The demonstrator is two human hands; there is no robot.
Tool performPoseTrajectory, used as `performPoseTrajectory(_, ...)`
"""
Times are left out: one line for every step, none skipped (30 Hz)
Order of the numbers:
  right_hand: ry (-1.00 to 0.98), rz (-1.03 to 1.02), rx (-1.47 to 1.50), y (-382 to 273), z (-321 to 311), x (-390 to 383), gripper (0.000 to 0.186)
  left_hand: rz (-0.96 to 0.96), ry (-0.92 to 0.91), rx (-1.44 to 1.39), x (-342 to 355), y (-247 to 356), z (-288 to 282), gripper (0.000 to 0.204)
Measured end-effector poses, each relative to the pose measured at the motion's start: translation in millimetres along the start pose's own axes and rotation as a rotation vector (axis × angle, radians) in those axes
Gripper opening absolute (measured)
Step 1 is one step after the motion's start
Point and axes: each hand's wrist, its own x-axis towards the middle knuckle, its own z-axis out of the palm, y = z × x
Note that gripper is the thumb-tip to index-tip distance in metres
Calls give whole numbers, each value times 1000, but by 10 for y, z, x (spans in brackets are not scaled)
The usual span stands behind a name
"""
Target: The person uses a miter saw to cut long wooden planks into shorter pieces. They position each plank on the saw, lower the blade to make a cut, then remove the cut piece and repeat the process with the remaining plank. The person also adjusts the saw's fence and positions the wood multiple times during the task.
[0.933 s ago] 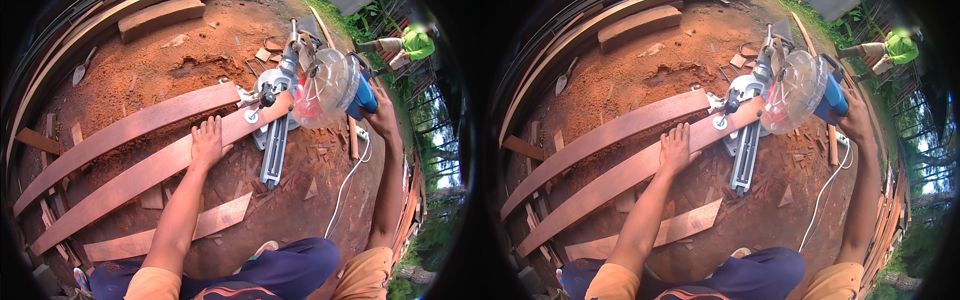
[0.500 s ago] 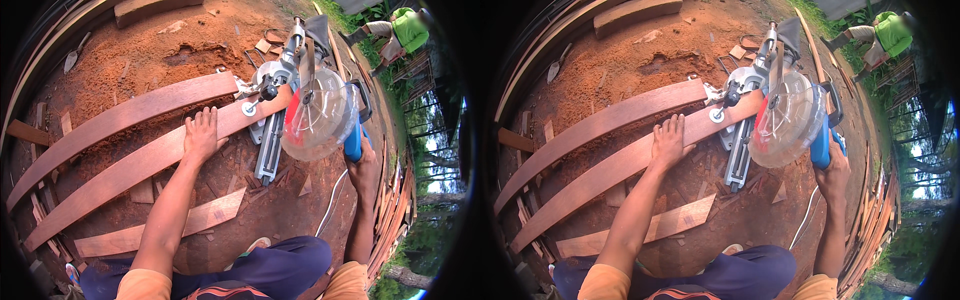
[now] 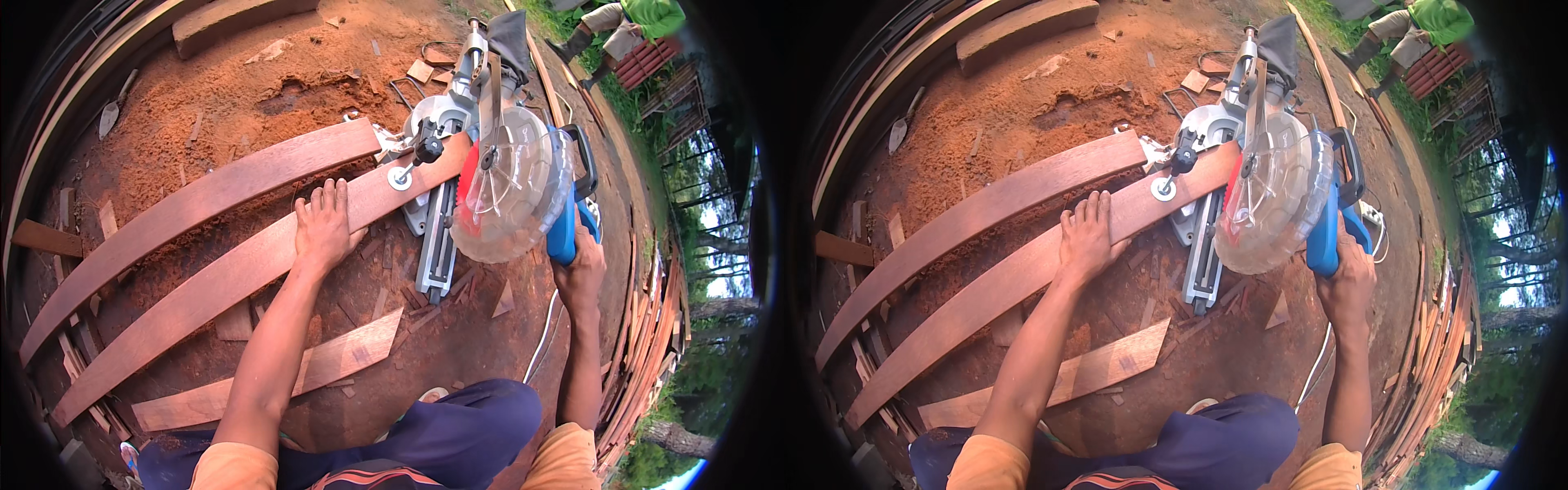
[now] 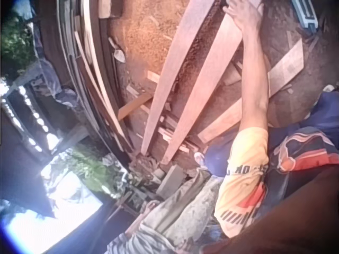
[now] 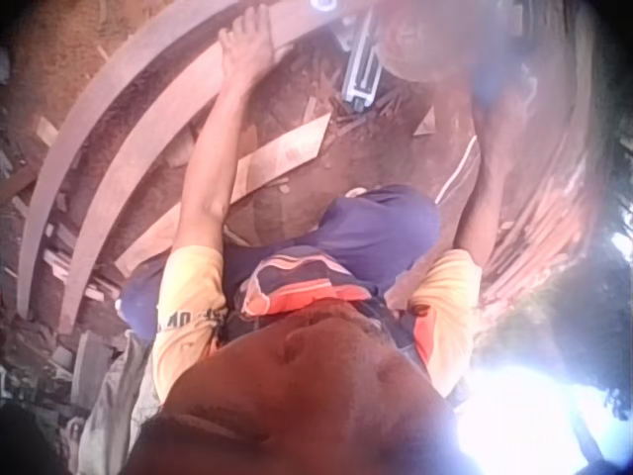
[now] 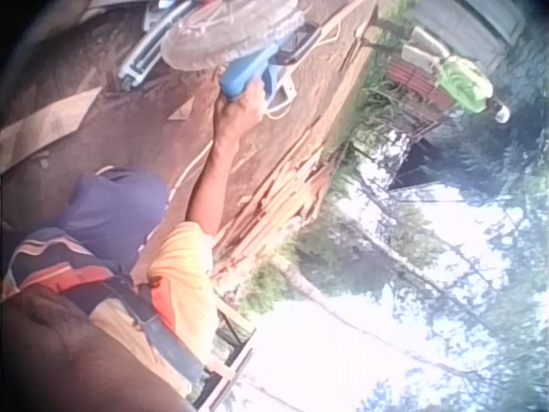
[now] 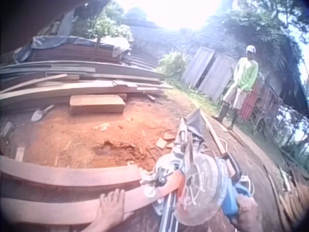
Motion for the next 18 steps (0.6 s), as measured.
performPoseTrajectory(5, -3, -5, -3, 11, -9, 78, -5, 2, 4, 15, 18, -12, 105)
performPoseTrajectory(9, -6, -10, -2, 23, -19, 77, -9, 4, 7, 44, 66, -16, 105)
performPoseTrajectory(21, -15, -7, 8, 35, -29, 76, -11, 6, 10, 80, 125, -18, 105)
performPoseTrajectory(31, -24, 0, 12, 65, -40, 76, -15, 9, 5, 142, 170, 21, 107)
performPoseTrajectory(42, -37, 9, -6, 92, -34, 75, -2, 15, 9, 201, 212, 34, 107)
performPoseTrajectory(28, -18, 27, -44, 92, -33, 75, 12, 21, 14, 262, 264, 47, 107)
performPoseTrajectory(15, 1, 39, -71, 60, -34, 74, 30, 29, 12, 332, 340, 52, 107)
performPoseTrajectory(1, 21, 51, -84, 47, -29, 74, 57, 63, 44, 395, 394, 52, 108)
performPoseTrajectory(9, 11, 43, -80, 58, -16, 74, 68, 75, 20, 471, 420, 43, 108)
performPoseTrajectory(14, 5, 32, -71, 61, -22, 74, 84, 85, -5, 547, 452, 28, 108)
performPoseTrajectory(19, -1, 22, -65, 62, -27, 74, 99, 94, -31, 609, 486, 10, 108)
performPoseTrajectory(10, 9, 18, -67, 52, -35, 74, 101, 128, -44, 655, 521, 21, 110)
performPoseTrajectory(3, 15, 18, -69, 47, -29, 74, 102, 93, -75, 711, 556, -5, 111)
performPoseTrajectory(-4, 21, 17, -76, 40, -23, 74, 103, 59, -106, 765, 587, -33, 111)
performPoseTrajectory(-7, 25, 17, -94, 29, -20, 73, 103, 25, -136, 800, 607, -59, 112)
performPoseTrajectory(-9, 28, 18, -118, 19, -21, 72, 103, 79, -147, 822, 613, -47, 114)
performPoseTrajectory(-12, 31, 21, -129, 19, -14, 72, 101, 69, -162, 849, 607, -39, 115)
performPoseTrajectory(-11, 31, 25, -124, 28, 3, 72, 99, 58, -176, 880, 593, -32, 115)
